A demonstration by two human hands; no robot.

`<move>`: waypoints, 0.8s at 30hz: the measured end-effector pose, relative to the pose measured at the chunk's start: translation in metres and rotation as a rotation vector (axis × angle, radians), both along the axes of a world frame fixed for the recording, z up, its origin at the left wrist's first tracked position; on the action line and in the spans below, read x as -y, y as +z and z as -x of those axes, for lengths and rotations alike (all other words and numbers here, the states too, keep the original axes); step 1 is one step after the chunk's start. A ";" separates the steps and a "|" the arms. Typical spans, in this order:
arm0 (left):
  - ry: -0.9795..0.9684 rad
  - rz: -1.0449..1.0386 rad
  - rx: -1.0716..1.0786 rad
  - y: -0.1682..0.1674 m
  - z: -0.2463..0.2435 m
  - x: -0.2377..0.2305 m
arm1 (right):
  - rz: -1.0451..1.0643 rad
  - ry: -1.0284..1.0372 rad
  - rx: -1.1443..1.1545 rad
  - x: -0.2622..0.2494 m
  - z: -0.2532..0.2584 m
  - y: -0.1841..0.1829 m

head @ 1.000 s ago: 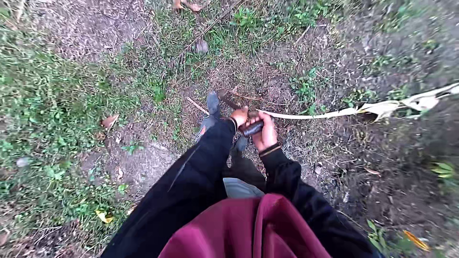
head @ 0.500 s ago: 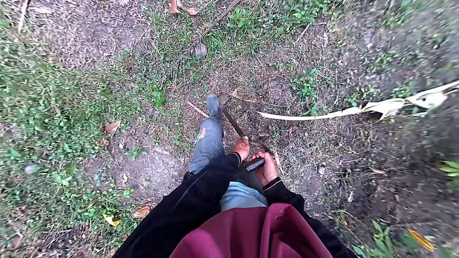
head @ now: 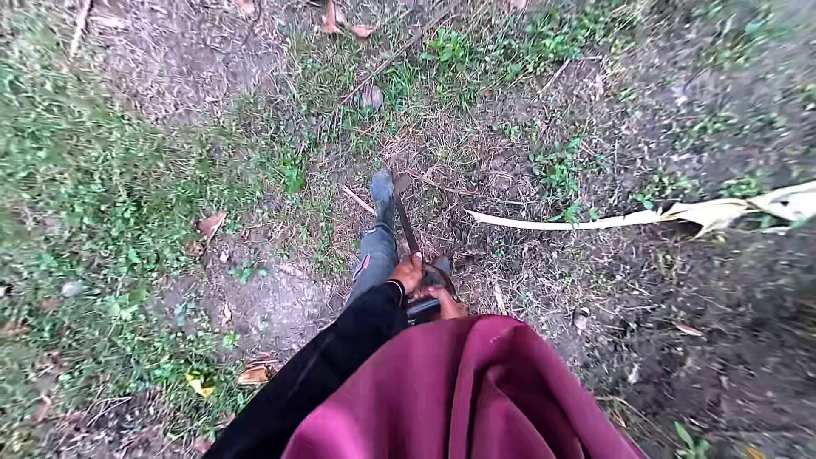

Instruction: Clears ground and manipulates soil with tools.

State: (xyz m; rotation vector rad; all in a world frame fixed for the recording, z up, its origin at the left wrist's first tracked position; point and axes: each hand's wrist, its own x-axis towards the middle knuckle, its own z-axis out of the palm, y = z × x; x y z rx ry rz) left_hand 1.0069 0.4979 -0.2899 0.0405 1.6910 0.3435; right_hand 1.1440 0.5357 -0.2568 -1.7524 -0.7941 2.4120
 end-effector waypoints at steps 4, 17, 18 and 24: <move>-0.018 0.082 0.051 -0.044 -0.094 0.006 | -0.025 0.097 0.249 0.001 -0.095 -0.030; 0.257 0.030 0.093 -0.032 -0.065 -0.011 | 0.134 -0.291 0.300 -0.017 -0.029 -0.009; 0.243 0.042 0.101 -0.025 -0.042 -0.024 | 0.096 -0.318 0.288 -0.027 -0.006 -0.005; 0.145 0.067 0.134 -0.029 0.030 -0.057 | 0.057 -0.340 0.202 -0.052 0.064 -0.014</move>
